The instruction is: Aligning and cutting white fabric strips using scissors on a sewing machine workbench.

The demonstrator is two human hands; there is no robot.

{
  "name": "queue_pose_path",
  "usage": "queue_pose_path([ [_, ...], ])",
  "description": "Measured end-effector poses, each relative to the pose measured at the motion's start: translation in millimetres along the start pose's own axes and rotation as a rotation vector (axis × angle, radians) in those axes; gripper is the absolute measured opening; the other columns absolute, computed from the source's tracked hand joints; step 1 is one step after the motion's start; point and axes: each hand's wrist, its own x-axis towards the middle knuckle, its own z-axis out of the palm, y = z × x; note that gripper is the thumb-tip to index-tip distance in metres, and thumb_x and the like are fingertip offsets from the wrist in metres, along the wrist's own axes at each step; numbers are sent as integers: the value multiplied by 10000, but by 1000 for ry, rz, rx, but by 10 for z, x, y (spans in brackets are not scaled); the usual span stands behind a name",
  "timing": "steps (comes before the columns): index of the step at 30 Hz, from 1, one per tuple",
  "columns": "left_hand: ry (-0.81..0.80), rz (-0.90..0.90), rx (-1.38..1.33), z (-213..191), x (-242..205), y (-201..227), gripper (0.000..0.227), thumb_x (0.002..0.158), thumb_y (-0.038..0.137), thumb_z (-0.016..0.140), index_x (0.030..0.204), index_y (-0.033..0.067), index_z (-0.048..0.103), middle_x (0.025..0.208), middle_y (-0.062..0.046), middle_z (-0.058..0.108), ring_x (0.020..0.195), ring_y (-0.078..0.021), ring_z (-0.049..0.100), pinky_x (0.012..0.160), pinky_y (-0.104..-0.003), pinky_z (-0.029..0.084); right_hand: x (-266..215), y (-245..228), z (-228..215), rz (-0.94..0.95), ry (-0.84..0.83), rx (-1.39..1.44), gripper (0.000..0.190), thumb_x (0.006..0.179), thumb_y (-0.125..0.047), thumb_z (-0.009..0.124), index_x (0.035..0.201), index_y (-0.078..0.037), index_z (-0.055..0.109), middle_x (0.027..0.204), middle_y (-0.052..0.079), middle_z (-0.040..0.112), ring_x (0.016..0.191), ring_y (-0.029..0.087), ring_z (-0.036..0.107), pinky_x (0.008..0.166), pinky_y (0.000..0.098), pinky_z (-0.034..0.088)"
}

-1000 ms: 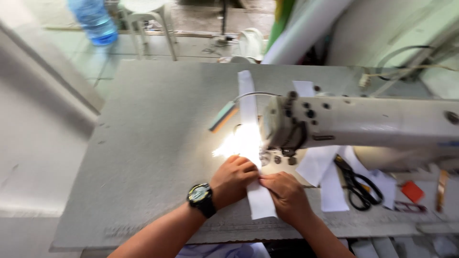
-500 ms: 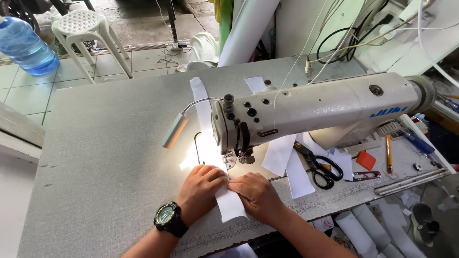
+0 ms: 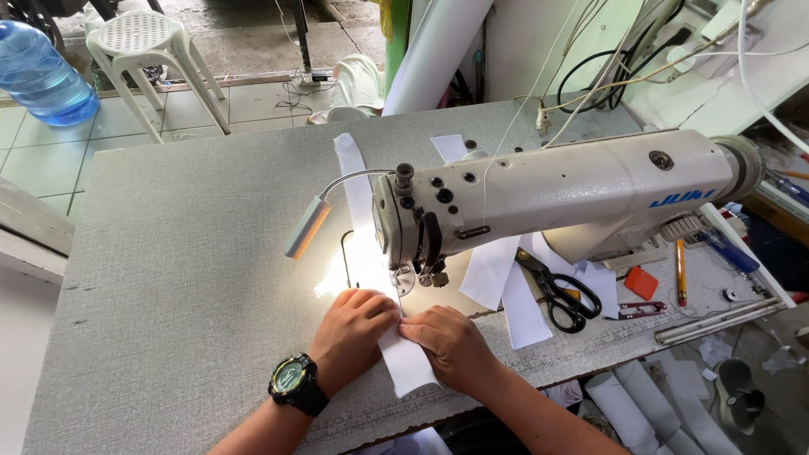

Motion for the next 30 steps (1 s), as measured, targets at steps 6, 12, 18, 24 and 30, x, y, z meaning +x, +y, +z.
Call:
queue_pose_path([
  [6, -43, 27, -1, -72, -44, 78, 291, 781, 33, 701, 1065, 95, 707, 1101, -48, 683, 1039, -270, 613, 898, -420, 490, -6, -12, 12, 17, 4, -53, 108, 938, -120, 690, 1000, -74, 766, 977, 58, 789, 796, 272, 712, 671, 408, 529],
  [12, -53, 70, 51, -85, -94, 96, 354, 765, -41, 635, 1099, 51, 704, 1169, -91, 685, 1112, -305, 621, 927, -442, 488, -85, -128, 54, 35, -10, -143, 203, 911, -11, 636, 1056, -53, 773, 1072, 83, 754, 887, 277, 656, 723, 416, 490],
  [18, -157, 64, 145, -170, -106, 243, 514, 754, 227, 739, 1209, 1, 662, 1250, -132, 647, 1149, -311, 583, 913, -433, 465, -181, -277, -38, 41, -117, -213, 327, 959, -116, 543, 1208, 5, 717, 1242, 155, 701, 1060, 321, 611, 846, 454, 454],
  [24, -87, 60, 111, -277, -97, 366, 354, 740, 160, 685, 1059, 13, 643, 1140, -117, 609, 1068, -306, 575, 828, -412, 462, -145, -415, -76, 55, -149, -274, 338, 938, -114, 540, 1210, 19, 691, 1245, 145, 692, 1115, 325, 624, 819, 418, 424],
  [30, -56, 9, 144, -221, -222, 426, 445, 741, 196, 685, 1142, 3, 674, 1211, -132, 652, 1158, -328, 607, 891, -433, 466, -237, -409, 4, 70, -132, -322, 362, 943, -170, 544, 1240, -42, 707, 1291, 82, 703, 1163, 283, 614, 920, 417, 442],
])
